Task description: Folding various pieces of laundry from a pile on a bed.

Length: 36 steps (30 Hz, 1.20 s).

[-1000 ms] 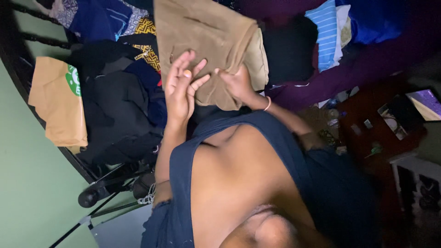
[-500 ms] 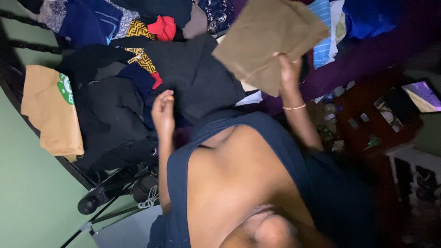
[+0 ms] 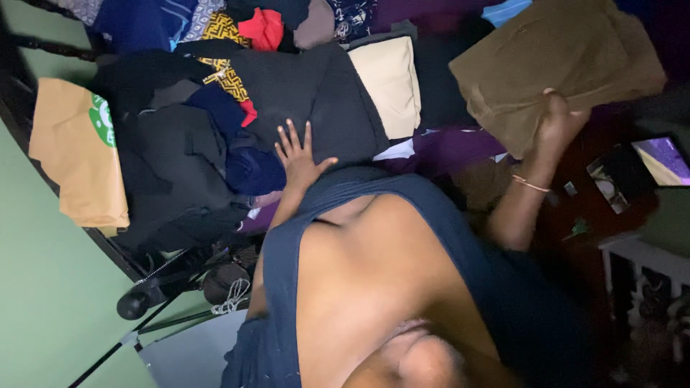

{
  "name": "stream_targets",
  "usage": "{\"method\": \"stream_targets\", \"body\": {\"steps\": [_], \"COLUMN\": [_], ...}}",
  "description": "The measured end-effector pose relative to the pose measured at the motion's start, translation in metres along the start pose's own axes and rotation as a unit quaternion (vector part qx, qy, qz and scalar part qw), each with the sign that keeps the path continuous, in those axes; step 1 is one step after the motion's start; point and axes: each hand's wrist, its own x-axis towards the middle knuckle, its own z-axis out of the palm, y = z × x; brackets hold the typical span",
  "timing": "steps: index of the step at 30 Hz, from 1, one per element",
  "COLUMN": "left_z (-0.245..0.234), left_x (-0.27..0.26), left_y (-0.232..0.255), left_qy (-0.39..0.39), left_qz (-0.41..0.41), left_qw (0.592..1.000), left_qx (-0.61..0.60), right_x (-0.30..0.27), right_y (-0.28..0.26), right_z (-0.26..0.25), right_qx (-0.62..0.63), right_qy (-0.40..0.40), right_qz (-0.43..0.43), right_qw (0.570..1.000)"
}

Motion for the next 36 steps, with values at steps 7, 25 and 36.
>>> {"method": "stream_targets", "body": {"steps": [7,25,36], "left_z": [0.046,0.047,0.051], "left_x": [0.004,-0.002,-0.004], "left_y": [-0.048,-0.093,-0.096], "left_qy": [0.004,-0.012,0.006], "left_qz": [0.016,0.018,0.03], "left_qw": [0.999,0.999,0.998], "left_qx": [0.035,-0.042,-0.061], "right_x": [-0.003,-0.033,-0.032], "right_y": [-0.052,0.157,0.145], "right_z": [0.03,0.154,0.171], "right_qx": [-0.109,-0.266,-0.138], "right_qy": [-0.182,-0.306,-0.363], "right_qz": [0.138,0.426,0.347], "right_qw": [0.968,0.809,0.854]}}
